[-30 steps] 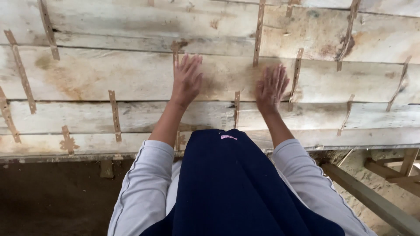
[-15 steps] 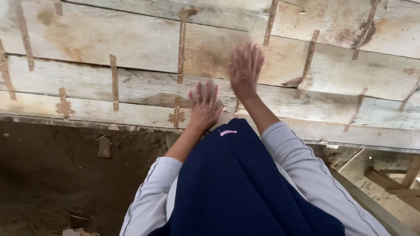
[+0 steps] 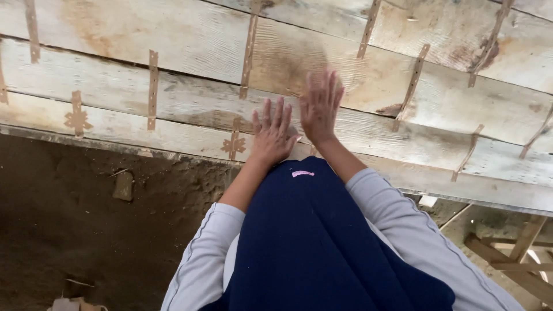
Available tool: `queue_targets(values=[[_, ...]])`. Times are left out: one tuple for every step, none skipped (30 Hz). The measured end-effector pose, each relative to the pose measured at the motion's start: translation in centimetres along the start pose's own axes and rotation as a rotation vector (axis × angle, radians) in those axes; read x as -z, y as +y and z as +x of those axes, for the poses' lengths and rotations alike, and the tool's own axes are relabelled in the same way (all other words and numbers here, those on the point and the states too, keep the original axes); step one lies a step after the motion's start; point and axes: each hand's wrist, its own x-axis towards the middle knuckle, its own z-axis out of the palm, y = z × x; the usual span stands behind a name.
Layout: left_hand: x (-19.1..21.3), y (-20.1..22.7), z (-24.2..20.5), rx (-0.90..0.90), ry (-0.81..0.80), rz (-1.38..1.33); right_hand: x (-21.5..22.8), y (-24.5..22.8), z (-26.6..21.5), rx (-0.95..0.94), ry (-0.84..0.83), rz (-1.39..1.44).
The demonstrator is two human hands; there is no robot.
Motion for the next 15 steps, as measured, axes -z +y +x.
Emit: queue_targets(values=[[0.1,0.2,-0.1,-0.002,0.005,-0.001,0.2,-0.2,-0.3,0.003,0.004,-0.003],[0.3,0.5,-0.2,0.003,-0.018,-0.010,0.4,-0.5,-0.6,0.045,0.014,-0.061],[0.8,0.4,-0.3,0.014,-0.038,-0.013,0.5,-1.2,-0.5,0.089,0.027,-0.112],[1.2,-0.1,0.0,0.017,-0.030,-0.009,0.2,-1.4,0.0,0.095,0.034,-0.108],[1.1,-0.2,-0.1,0.011,-0.060,-0.023,0.2,-1.2,-0.2,0.097,0.060,-0.110],[1.0,-0.1,-0.2,0.004,-0.089,-0.038,0.2,-1.0,-0.4,0.098,0.086,-0.112],[0.9,-0.3,-0.2,0.006,-0.091,-0.037,0.2,-0.9,-0.5,0.097,0.085,-0.110],[0.8,-0.5,-0.1,0.000,-0.088,-0.047,0.2,-0.8,-0.5,0.102,0.100,-0.090],[0.7,-0.6,0.3,-0.015,-0.080,-0.056,0.1,-0.5,-0.4,0.104,0.123,-0.075],[0.5,-0.8,0.4,-0.021,-0.078,-0.052,-0.2,-0.7,-1.3,0.101,0.129,-0.078],[0.2,-0.7,0.4,-0.003,-0.097,-0.048,-0.3,-0.8,-2.4,0.105,0.132,-0.084],[-0.1,-0.8,0.4,0.016,-0.116,-0.043,-0.6,-1.0,-3.4,0.108,0.136,-0.090],[-0.5,-0.7,0.3,0.016,-0.116,-0.044,-0.3,-1.2,-3.7,0.109,0.135,-0.091],[-0.8,-0.6,0.1,0.015,-0.122,-0.045,0.0,-1.5,-3.9,0.143,0.124,-0.095],[-0.8,-0.6,0.1,0.014,-0.125,-0.042,0.4,-2.0,-3.9,0.177,0.118,-0.097]])
